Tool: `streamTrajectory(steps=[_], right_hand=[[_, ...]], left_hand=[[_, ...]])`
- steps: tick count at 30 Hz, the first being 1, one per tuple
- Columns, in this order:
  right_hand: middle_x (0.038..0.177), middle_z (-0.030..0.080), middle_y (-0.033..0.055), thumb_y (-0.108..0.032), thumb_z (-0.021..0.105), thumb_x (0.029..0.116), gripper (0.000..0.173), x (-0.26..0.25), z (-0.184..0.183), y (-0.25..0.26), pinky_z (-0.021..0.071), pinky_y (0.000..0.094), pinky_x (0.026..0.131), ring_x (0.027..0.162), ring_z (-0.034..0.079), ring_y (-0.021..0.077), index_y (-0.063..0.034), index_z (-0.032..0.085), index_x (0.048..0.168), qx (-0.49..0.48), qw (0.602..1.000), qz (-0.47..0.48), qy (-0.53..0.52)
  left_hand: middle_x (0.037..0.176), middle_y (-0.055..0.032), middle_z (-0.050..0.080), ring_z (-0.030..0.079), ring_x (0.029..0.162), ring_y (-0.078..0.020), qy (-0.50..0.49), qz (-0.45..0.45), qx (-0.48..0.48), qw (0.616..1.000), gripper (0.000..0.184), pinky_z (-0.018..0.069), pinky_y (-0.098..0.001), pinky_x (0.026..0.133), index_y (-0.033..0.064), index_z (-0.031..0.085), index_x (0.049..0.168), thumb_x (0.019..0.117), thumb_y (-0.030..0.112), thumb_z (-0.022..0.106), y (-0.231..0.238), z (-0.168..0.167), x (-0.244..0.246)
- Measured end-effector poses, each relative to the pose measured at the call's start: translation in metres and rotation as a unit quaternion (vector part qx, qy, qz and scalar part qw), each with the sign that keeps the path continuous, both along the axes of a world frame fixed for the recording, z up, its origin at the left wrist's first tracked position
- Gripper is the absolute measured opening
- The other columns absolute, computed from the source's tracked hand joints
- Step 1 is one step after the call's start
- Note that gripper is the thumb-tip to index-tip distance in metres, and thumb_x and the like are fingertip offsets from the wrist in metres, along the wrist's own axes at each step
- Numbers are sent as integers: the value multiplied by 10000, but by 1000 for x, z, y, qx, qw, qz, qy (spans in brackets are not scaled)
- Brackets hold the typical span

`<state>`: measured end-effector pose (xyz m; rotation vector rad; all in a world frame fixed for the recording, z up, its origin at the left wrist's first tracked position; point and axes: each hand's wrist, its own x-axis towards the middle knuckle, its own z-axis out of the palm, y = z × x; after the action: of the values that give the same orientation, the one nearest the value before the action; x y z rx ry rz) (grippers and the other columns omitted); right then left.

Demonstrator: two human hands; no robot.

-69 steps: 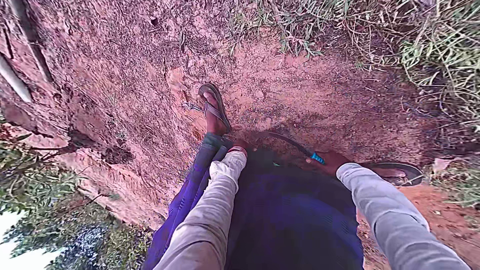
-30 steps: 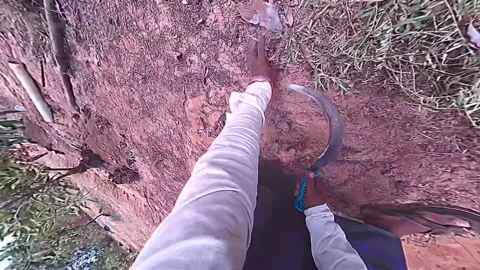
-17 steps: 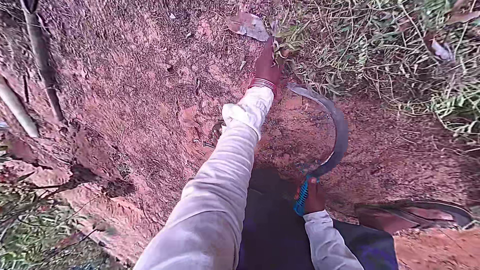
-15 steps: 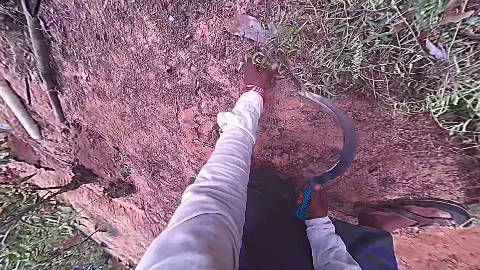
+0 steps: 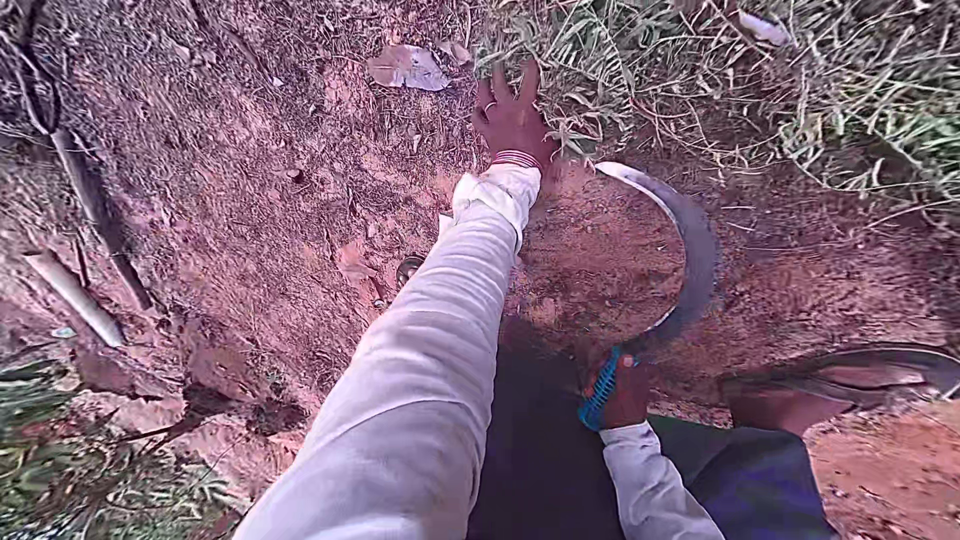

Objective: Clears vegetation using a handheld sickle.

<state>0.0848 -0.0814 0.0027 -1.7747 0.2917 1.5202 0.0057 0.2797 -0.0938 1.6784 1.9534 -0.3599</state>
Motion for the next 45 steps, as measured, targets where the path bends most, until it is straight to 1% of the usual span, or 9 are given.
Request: streamTrajectory(steps=[4, 10, 14, 18, 21, 24, 36, 40, 45], right_hand=[[556, 603, -127, -402, 370, 1061, 358, 5, 0, -10, 504, 180, 414, 420, 560, 8, -150, 539, 871, 12, 1000, 13, -2], [590, 533, -106, -272, 385, 1060, 351, 0, -20, 41, 503, 171, 474, 456, 531, -16, 45, 536, 1040, -3, 986, 162, -44], [745, 616, 120, -266, 458, 1104, 433, -40, -52, 119, 537, 378, 651, 607, 601, 185, 125, 569, 1255, -66, 959, 270, -59], [595, 513, 21, -247, 420, 1123, 318, -79, -47, 153, 518, 258, 467, 433, 530, 96, 53, 526, 1133, -79, 978, 186, 61], [551, 498, 4, -265, 378, 1131, 317, -54, -35, 155, 505, 261, 412, 394, 515, 98, 21, 500, 1067, -79, 980, 139, 119], [538, 473, -7, -311, 364, 1131, 337, -34, -14, 160, 499, 250, 398, 384, 504, 91, -7, 487, 1057, -103, 974, 159, 123], [574, 489, 19, -340, 394, 1125, 409, -57, 15, 164, 515, 272, 442, 413, 522, 105, 45, 530, 1151, -152, 950, 264, 71], [539, 483, -45, -236, 435, 1107, 319, -50, 62, 110, 512, 224, 446, 408, 518, 40, 62, 549, 1112, -97, 971, 218, -23], [589, 522, -33, -261, 463, 1092, 369, -36, 9, 121, 507, 230, 474, 448, 530, 34, 92, 564, 1138, -20, 962, 250, -112]], left_hand=[[1422, -211, 603, 552, 1370, -334, 20, 97, -56, 994, 476, 432, -524, 1127, -4, 578, 1399, 1041, 310, 557, 62, 12, -6], [1619, -234, 366, 449, 1452, -359, 8, 202, 1, 979, 698, 395, -501, 1167, -22, 397, 1536, 1014, 377, 630, 65, 7, -14], [1677, -260, 225, 316, 1526, -394, -9, 247, -10, 969, 698, 314, -529, 1216, -28, 431, 1526, 1034, 445, 576, 56, 3, -23], [1643, -258, 311, 369, 1506, -342, -83, 209, 27, 974, 590, 332, -437, 1211, -24, 452, 1516, 1056, 325, 575, 47, 11, -6], [1664, -299, 214, 396, 1470, -401, -98, 113, 26, 988, 915, 406, -455, 1153, 20, 318, 1601, 891, 348, 793, 42, 5, -14], [1672, -295, 212, 242, 1545, -446, -91, -8, -43, 995, 1257, 244, -569, 1241, 96, 163, 1661, 717, 403, 934, 36, 7, -34], [1634, -224, 355, 384, 1478, -447, 24, -69, -68, 995, 790, 331, -735, 1101, 289, 377, 1613, 910, 202, 727, 60, -2, 4], [1631, -263, 348, 386, 1475, -473, 0, -90, -145, 985, 835, 280, -725, 1151, 197, 218, 1665, 967, 131, 671, 76, 16, -7], [1629, -267, 355, 373, 1498, -445, 6, -20, -151, 988, 634, 300, -652, 1186, 17, 224, 1635, 1098, 250, 467, 60, 21, -25]])
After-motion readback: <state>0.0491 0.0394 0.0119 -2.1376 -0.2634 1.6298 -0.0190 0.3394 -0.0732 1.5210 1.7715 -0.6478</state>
